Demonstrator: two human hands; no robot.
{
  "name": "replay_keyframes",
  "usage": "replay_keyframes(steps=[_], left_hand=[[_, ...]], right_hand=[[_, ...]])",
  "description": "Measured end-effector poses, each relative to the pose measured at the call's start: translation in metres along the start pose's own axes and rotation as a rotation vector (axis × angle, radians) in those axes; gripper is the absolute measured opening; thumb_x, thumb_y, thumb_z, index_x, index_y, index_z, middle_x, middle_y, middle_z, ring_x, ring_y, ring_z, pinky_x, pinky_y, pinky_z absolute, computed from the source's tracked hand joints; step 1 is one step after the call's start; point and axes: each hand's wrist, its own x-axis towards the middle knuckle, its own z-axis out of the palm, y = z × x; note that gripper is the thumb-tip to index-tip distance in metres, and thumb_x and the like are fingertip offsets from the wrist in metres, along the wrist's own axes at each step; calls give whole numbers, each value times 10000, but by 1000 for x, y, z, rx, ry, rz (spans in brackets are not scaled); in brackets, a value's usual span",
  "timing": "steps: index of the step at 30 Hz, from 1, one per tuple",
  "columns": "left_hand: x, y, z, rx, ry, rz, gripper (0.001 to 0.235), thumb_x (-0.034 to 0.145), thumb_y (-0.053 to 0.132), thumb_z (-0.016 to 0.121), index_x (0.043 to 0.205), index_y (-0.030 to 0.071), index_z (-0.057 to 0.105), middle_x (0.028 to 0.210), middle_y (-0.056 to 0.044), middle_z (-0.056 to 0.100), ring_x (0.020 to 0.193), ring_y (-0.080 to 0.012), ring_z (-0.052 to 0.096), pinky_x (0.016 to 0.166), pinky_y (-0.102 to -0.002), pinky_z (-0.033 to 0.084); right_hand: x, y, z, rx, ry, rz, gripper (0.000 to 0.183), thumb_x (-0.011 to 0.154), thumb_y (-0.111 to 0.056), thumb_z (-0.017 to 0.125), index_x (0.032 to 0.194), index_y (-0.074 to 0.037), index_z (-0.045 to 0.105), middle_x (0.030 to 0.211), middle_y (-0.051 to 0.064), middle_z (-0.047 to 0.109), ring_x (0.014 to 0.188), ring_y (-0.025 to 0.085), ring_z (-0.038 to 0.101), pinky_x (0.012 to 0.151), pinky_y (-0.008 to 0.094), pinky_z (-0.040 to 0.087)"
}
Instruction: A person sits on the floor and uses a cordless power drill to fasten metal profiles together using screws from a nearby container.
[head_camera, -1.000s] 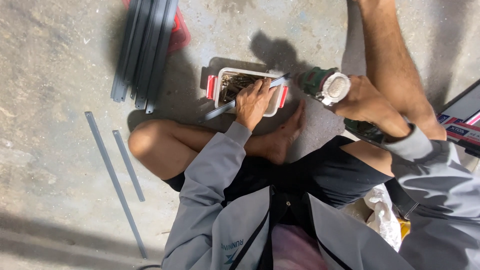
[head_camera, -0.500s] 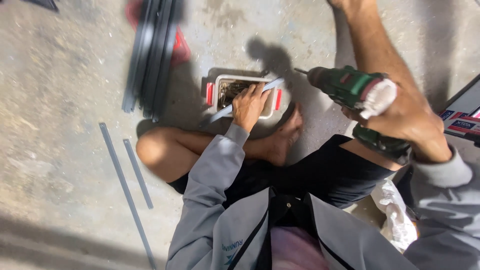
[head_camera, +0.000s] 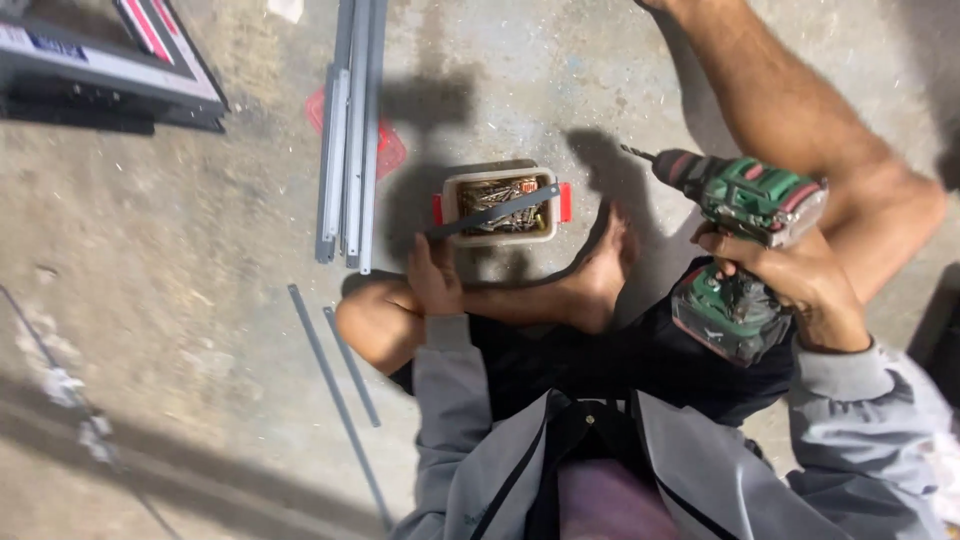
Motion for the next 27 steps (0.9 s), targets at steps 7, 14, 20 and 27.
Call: replay_keyframes(steps=[7, 14, 20, 27], left_hand=[[-33, -12, 10, 55, 84, 59, 274, 1001, 122, 665, 1176, -79, 605, 1125, -147, 689, 962, -190, 713, 863, -211, 618], [-88, -25, 39, 1026, -72, 117, 387, 998, 389, 634, 996, 18, 745, 821, -83, 703, 676, -200, 627, 614, -318, 473], [-35, -73, 98, 1714, -431, 1102, 380, 906, 254, 794, 1218, 69, 682, 1092, -92, 680, 952, -283, 632, 895, -419, 514], [-4, -110, 88, 1641, -464, 1354, 311, 1022, 464, 615, 1178, 211, 709, 897, -14, 592, 763, -223, 643, 674, -370, 513]], right_hand=[[-3, -4, -2, 69, -66, -115, 314, 794, 63, 676, 1107, 45, 654, 924, 113, 693, 782, 182, 614, 679, 287, 497], [7, -1, 0, 45, -61, -103, 339, 804, 82, 679, 1140, 47, 641, 927, 112, 694, 729, 172, 605, 621, 269, 489], [37, -14, 21, -213, -168, -259, 400, 770, -28, 749, 1146, 21, 623, 767, 87, 638, 574, 157, 574, 497, 269, 456], [71, -51, 59, -759, -168, -112, 718, 700, -320, 840, 1270, 70, 644, 1070, 328, 708, 1105, 529, 649, 953, 661, 496]])
